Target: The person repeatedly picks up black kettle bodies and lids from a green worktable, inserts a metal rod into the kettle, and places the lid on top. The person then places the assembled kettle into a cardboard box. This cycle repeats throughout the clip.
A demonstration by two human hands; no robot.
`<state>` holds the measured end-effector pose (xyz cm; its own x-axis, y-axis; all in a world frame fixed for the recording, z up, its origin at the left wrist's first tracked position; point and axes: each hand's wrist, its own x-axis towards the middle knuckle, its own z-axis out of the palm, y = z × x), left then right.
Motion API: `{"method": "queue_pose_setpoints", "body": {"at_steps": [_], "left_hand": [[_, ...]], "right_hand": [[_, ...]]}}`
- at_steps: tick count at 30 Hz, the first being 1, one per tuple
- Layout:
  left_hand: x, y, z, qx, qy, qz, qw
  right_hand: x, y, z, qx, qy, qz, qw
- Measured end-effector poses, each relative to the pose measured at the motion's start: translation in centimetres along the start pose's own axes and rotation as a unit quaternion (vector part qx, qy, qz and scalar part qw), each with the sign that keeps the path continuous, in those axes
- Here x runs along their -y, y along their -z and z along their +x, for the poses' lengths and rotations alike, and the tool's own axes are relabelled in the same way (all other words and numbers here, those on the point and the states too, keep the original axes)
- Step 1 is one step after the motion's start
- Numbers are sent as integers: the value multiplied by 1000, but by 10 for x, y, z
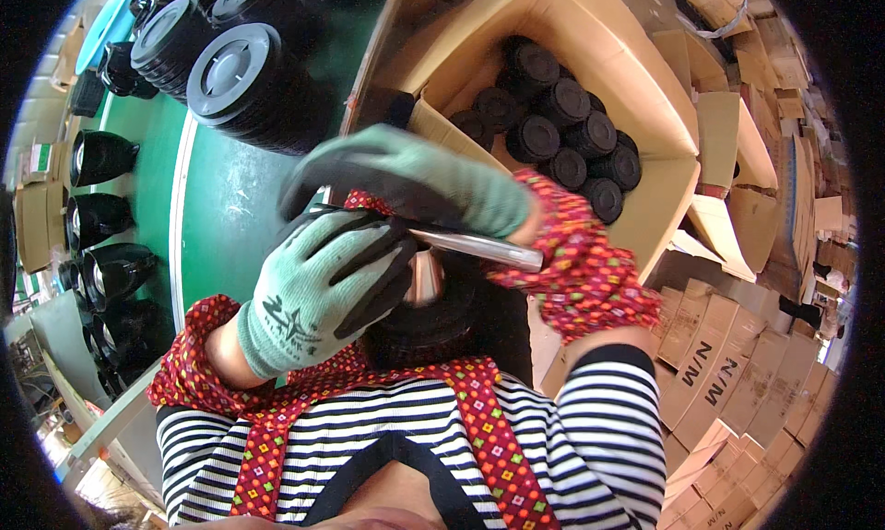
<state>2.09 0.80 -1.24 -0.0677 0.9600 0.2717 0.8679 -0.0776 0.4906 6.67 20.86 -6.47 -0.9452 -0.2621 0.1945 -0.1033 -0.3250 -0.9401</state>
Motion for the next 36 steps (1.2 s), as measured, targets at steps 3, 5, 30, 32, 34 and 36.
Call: {"method": "queue_pose_setpoints", "body": {"at_steps": [3, 5, 30, 32, 34, 36], "left_hand": [[-11, 16, 4, 6, -17, 19, 1000], [-22, 5, 18, -102, -76, 3, 992], [6, -23, 29, -36, -191, -406, 893], [12, -23, 37, -13, -178, -298, 938], [17, -31, 40, -33, -132, -230, 964], [21, -23, 33, -36, -130, -144, 980]], "right_hand": [[-27, -4, 6, 45, 22, 43, 998], [-35, -2, 7, 49, 37, 14, 998], [-56, 10, -63, -80, 147, -425, 890], [-57, 6, -64, -124, 157, -429, 881], [-49, 2, -70, -190, 0, -196, 962], [-14, 3, -64, -210, -16, -312, 927]]}}
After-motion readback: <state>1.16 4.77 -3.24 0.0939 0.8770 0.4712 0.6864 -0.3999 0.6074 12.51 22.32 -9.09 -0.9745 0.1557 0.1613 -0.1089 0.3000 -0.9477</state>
